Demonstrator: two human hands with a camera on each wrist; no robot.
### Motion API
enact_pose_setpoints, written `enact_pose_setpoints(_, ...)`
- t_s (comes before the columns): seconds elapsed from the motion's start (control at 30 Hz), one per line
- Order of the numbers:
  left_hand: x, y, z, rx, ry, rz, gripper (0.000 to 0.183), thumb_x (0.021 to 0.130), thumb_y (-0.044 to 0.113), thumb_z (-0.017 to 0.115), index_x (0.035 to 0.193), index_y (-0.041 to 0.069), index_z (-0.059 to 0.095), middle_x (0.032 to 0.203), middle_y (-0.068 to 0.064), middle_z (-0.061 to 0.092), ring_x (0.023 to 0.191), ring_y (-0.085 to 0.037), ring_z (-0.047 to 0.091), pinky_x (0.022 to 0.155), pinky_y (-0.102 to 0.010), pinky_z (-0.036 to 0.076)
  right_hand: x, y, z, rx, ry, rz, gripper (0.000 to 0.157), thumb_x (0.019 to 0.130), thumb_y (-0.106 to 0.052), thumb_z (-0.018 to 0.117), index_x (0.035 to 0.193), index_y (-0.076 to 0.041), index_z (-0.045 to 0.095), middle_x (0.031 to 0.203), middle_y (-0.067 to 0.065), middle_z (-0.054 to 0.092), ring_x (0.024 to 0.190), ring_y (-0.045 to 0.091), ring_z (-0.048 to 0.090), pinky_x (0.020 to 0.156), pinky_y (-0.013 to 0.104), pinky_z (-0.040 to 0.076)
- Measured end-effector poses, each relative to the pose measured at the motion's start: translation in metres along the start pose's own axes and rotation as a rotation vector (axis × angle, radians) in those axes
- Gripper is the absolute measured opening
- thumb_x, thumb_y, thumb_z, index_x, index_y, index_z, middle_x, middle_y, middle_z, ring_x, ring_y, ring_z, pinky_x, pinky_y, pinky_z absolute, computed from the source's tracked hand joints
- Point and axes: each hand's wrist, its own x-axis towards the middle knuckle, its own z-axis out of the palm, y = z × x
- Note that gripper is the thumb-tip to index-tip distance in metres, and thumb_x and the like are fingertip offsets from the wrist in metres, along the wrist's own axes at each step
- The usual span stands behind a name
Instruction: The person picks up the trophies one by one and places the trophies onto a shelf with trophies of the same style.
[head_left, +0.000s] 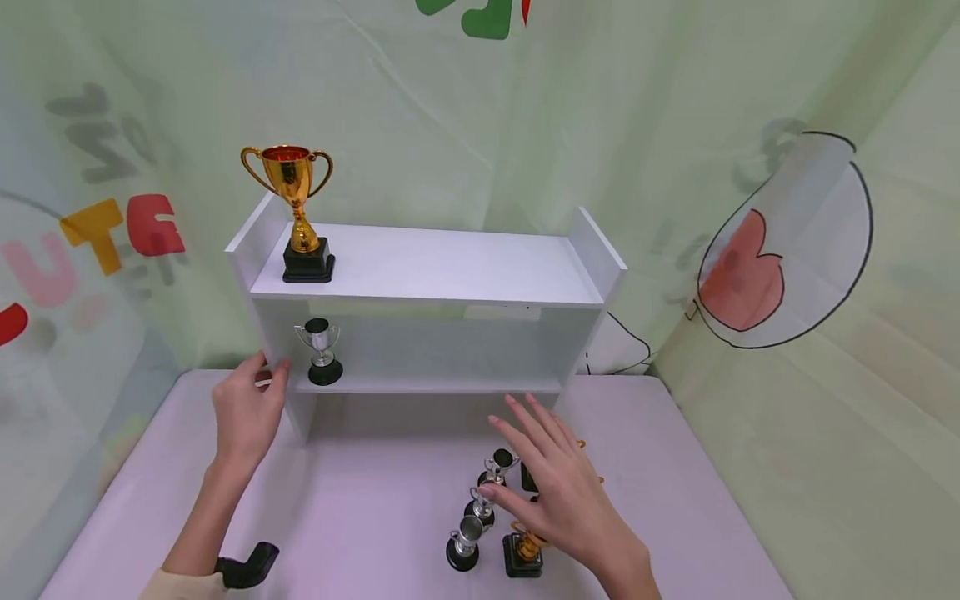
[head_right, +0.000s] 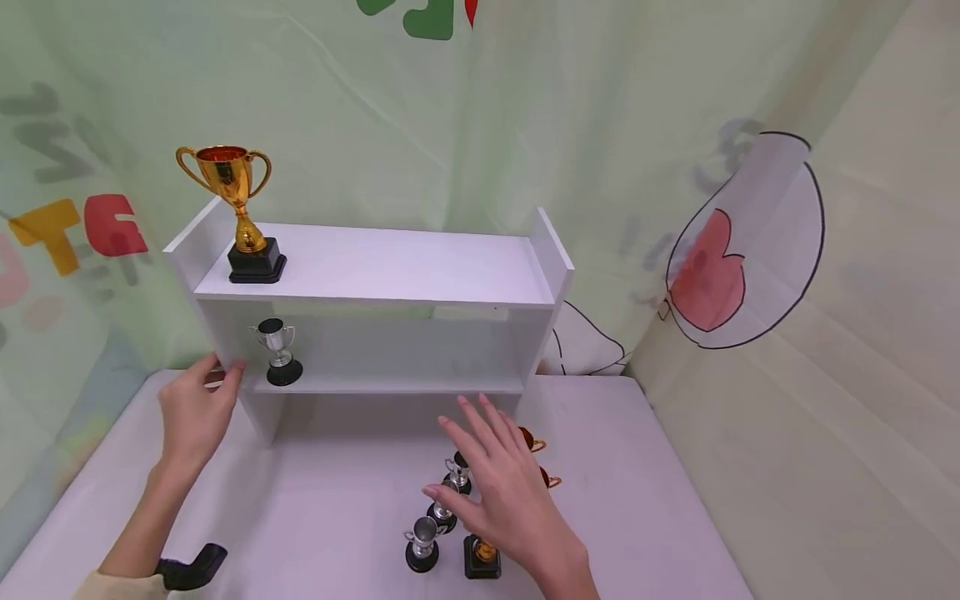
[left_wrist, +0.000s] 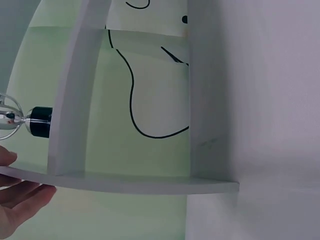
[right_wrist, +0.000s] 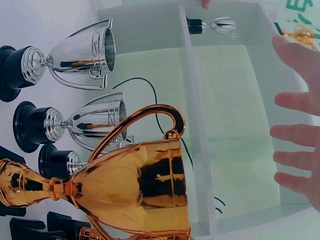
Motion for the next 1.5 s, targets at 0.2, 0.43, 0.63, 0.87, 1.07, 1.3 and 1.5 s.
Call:
enact_pose_setpoints(0.2,0.001,0.0,-0.001,0.011,0.0,0.017,0.015,0.095,-0.001,0.067,0.105,-0.011,0.072,0.097,-0.03,0.075,0.08,-0.046,0.074,0.068,0.01,0.032,-0.001,-0.002,0.001,0.033,0.001,0.017,0.072,0.096,-0.057,0.066,0.152,-0.015,0.05,0.162,0.008,0.043,0.147,0.038,0.042,0.11,0.061,0.045)
enact_pose_setpoints(0.43,-0.001,-0.001,-0.003,0.028,-0.023,0.002,0.016,0.095,-0.001,0.068,0.108,-0.011,0.073,0.1,-0.028,0.075,0.084,-0.045,0.075,0.068,-0.028,0.063,-0.005,-0.003,0.0,0.108,0.017,0.031,0.077,0.092,-0.052,0.074,0.153,-0.013,0.048,0.161,0.005,0.044,0.147,0.032,0.044,0.107,0.058,0.049)
enact_pose_setpoints(0.63,0.002,0.001,-0.004,0.003,-0.03,-0.01,0.011,0.096,-0.001,0.066,0.096,-0.009,0.073,0.094,-0.027,0.075,0.085,-0.045,0.075,0.07,-0.006,0.054,-0.012,-0.002,-0.001,0.231,-0.037,0.118,0.088,0.081,-0.035,0.089,0.155,-0.022,0.045,0.163,0.001,0.041,0.148,0.028,0.042,0.105,0.058,0.051)
enact_pose_setpoints(0.87,0.003,0.003,-0.006,0.003,-0.03,-0.038,0.013,0.097,-0.001,0.066,0.102,-0.009,0.074,0.096,-0.028,0.075,0.086,-0.045,0.075,0.068,-0.003,0.051,-0.024,0.003,-0.005,0.32,-0.1,0.23,0.096,0.074,-0.028,0.094,0.156,-0.028,0.043,0.162,0.001,0.043,0.146,0.026,0.045,0.103,0.055,0.054)
enact_pose_setpoints(1.07,0.01,0.005,-0.011,0.002,-0.022,-0.051,0.015,0.098,0.001,0.064,0.1,-0.01,0.073,0.097,-0.03,0.074,0.087,-0.048,0.074,0.068,0.008,0.034,-0.032,0.006,-0.002,0.345,-0.07,0.279,0.089,0.075,-0.033,0.093,0.152,-0.029,0.048,0.159,-0.003,0.048,0.142,0.024,0.051,0.1,0.051,0.057)
enact_pose_setpoints(1.3,0.01,0.004,-0.011,-0.006,-0.02,-0.045,0.013,0.097,-0.001,0.065,0.091,-0.01,0.072,0.094,-0.03,0.074,0.086,-0.048,0.074,0.067,0.008,0.035,-0.051,0.004,0.002,0.341,-0.077,0.429,0.077,0.076,-0.038,0.092,0.143,-0.031,0.055,0.15,-0.004,0.057,0.133,0.025,0.059,0.096,0.054,0.058)
enact_pose_setpoints(1.5,0.003,0.002,-0.005,-0.006,-0.042,-0.037,0.012,0.097,-0.003,0.064,0.092,-0.01,0.072,0.093,-0.027,0.075,0.085,-0.045,0.075,0.068,0.008,0.034,-0.071,0.004,0.007,0.315,-0.058,0.485,0.08,0.072,-0.026,0.095,0.142,-0.027,0.057,0.146,-0.007,0.061,0.129,0.017,0.062,0.097,0.042,0.06)
